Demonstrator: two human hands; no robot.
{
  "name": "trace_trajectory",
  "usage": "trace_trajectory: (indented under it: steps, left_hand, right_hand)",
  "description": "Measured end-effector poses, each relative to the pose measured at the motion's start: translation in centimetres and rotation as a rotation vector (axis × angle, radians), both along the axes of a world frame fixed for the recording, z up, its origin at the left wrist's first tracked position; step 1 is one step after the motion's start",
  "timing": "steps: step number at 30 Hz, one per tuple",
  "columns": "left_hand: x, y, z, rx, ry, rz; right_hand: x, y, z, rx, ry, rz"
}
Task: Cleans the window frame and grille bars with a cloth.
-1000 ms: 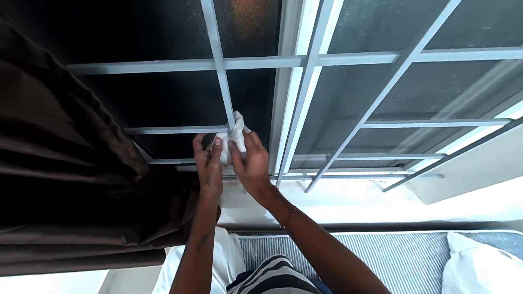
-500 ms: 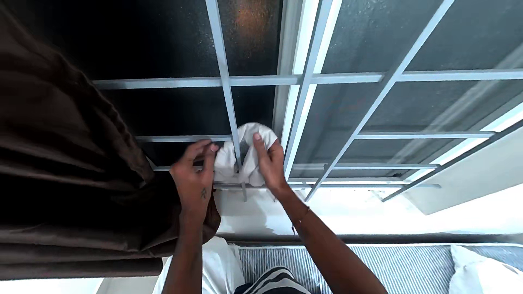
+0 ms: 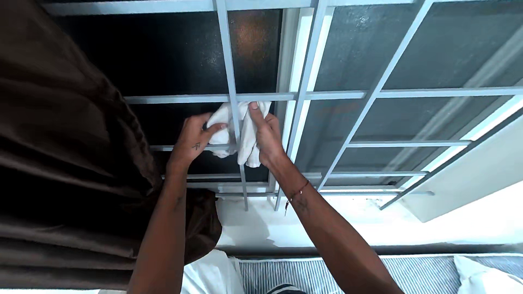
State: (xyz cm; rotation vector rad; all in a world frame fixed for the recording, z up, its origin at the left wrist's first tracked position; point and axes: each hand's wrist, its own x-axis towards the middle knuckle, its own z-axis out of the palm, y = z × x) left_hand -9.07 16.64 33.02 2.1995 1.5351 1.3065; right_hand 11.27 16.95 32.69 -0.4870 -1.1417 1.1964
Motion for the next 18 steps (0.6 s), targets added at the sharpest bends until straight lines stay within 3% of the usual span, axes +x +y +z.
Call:
trace_trajectory:
  steps: [4, 11, 15, 18]
  left_hand:
    - [0.4, -0.5, 0.5, 0.278, -0.225, 0.263]
    - [5.5, -6.3, 0.0, 0.414, -0.318, -0.038]
    - [7.9, -7.7, -1.1, 0.297, -0.492, -0.186]
    - [8.9, -8.2, -4.1, 0.307, -0.311, -0.05]
  right_hand:
    - [0.3, 1.2, -0.9, 0.077, -0.036, -0.097]
    - [0.9, -6.4, -1.0, 0.236, -0.057, -0.226]
    - [-0.7, -7.0, -2.5, 0.356, -0.077, -0.341]
    - [0.0, -6.2, -4.6, 0.529, -0.296, -0.376]
